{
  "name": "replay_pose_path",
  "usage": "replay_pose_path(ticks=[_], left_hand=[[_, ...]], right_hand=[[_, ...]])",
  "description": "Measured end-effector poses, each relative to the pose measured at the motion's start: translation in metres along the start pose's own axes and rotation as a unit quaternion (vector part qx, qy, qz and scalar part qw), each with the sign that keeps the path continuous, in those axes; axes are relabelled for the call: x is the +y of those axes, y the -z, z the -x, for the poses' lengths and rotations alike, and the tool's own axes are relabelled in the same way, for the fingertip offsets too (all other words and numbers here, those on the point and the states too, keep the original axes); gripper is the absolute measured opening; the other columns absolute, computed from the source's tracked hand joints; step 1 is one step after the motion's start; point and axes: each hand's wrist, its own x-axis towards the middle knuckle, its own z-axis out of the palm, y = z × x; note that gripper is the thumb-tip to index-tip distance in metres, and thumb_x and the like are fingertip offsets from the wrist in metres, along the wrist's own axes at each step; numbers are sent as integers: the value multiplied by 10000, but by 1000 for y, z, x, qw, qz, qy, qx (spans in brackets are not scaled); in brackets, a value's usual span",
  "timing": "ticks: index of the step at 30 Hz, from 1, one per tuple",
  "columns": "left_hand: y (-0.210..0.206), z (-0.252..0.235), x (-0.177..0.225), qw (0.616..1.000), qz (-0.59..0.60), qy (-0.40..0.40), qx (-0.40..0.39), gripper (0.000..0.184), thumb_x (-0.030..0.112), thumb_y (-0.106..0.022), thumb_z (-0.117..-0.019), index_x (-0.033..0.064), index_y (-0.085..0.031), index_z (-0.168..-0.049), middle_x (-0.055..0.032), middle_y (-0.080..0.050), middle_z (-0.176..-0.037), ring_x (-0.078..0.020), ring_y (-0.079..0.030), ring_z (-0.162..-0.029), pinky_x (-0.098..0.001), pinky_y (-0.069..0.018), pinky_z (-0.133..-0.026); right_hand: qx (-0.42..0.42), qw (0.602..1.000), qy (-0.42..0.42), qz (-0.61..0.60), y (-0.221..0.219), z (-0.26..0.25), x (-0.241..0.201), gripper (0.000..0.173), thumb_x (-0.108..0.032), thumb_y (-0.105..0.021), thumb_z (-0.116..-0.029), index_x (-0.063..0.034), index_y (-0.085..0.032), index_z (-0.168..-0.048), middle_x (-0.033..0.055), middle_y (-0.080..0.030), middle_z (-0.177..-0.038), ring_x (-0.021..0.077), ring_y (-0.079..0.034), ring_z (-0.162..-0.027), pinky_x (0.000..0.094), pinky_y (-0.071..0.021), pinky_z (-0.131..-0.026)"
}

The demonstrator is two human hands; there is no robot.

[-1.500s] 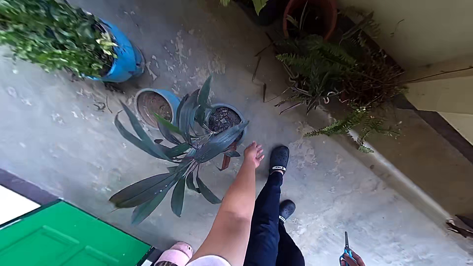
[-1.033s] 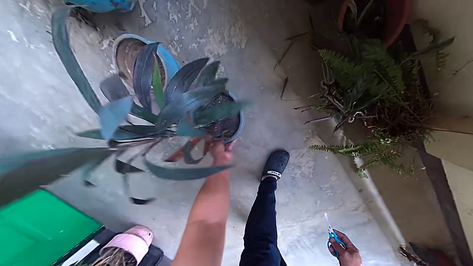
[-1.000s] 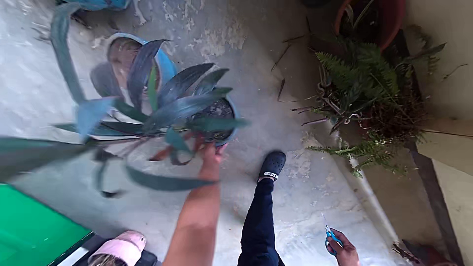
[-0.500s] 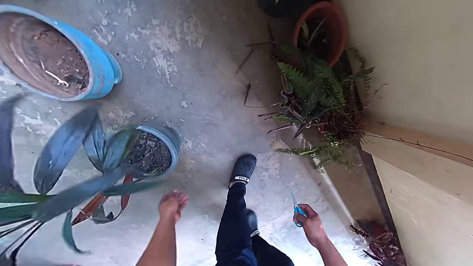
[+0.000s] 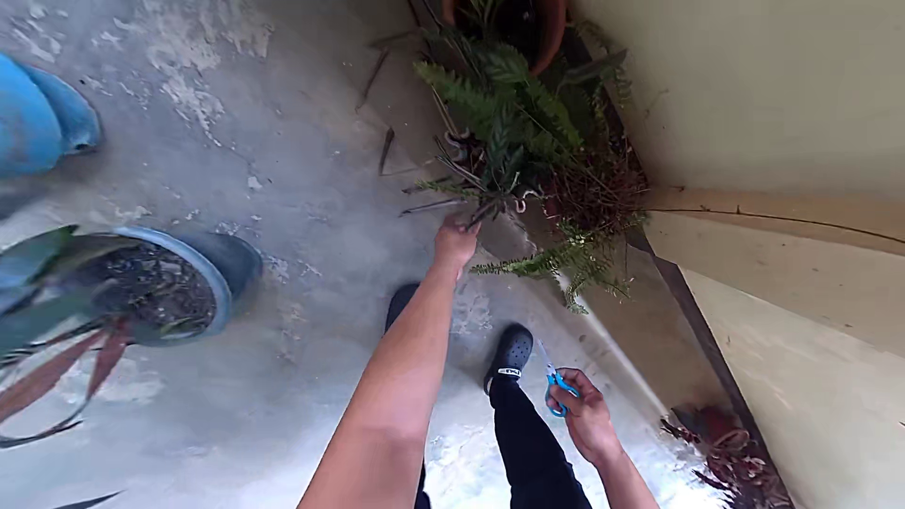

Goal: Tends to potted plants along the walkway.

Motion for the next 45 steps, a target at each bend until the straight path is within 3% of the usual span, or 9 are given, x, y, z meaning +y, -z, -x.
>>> replay_pose_path(ticks=[5,8,10,16,20,28,36,41,45], left_hand=[[-38,-26,26,997,68,23,28,440,282,-520,-1096,78,-475,-1483,-193,-569,-1426,-327,-629,-1212,-494,-546,-971],[-43,-43,36,997,73,31,-4,448,297,-447,-1121,22,-461,-1475,-173,-615,-1325,-220,-651,-1105,-343,-534,-952],[-36,-45,26,992,122,34,7,441,299,-528,-1092,43,-483,-1448,-145,-656,-1233,-188,-692,-1009,-311,-581,-868],[-28,-41,28,974,216,54,44,413,276,-514,-1096,59,-469,-1445,-174,-660,-1205,-237,-712,-961,-343,-609,-798],[-29,-47,26,969,236,15,65,348,167,-624,-1035,14,-540,-1336,-184,-667,-1136,-254,-724,-894,-372,-633,-750],[1,-26,5,958,243,-14,152,257,61,-596,-1029,-29,-564,-1268,-145,-688,-1052,-179,-737,-807,-314,-645,-743],[-18,-36,21,980,196,-5,18,388,158,-561,-1068,88,-499,-1444,-184,-609,-1326,-289,-675,-1087,-429,-598,-866],[-43,-53,20,971,228,-48,46,332,106,-635,-1022,18,-543,-1329,-165,-629,-1099,-231,-670,-868,-376,-609,-716],[-28,-51,8,985,136,-66,83,364,138,-682,-994,13,-568,-1317,-168,-652,-1089,-225,-690,-860,-378,-622,-729]], right_hand=[[67,998,9,5,87,-21,24,221,85,-576,-924,45,-599,-1140,87,-673,-855,128,-645,-646,262,-585,-614],[122,992,-6,-24,119,-29,57,199,91,-557,-920,34,-598,-1105,70,-658,-784,109,-618,-597,237,-556,-565],[144,988,-36,-30,125,-19,83,183,99,-556,-929,34,-597,-1095,70,-650,-761,108,-604,-581,231,-544,-548],[124,992,-20,-11,87,-12,123,204,80,-599,-886,47,-631,-1085,93,-673,-802,126,-631,-615,264,-571,-590],[107,994,3,32,68,-16,120,212,60,-635,-883,43,-651,-1094,96,-684,-822,138,-652,-641,270,-585,-622],[98,993,12,58,59,-6,96,212,67,-635,-884,41,-655,-1094,96,-688,-840,140,-656,-649,269,-589,-632],[73,995,47,43,23,-3,92,242,47,-636,-876,48,-651,-1117,91,-697,-867,133,-670,-663,259,-600,-645],[65,997,34,27,19,-6,99,239,47,-627,-874,47,-651,-1112,88,-697,-846,128,-668,-660,259,-598,-645],[87,996,28,19,20,2,104,228,52,-626,-875,48,-656,-1100,96,-689,-855,133,-661,-653,263,-598,-635]])
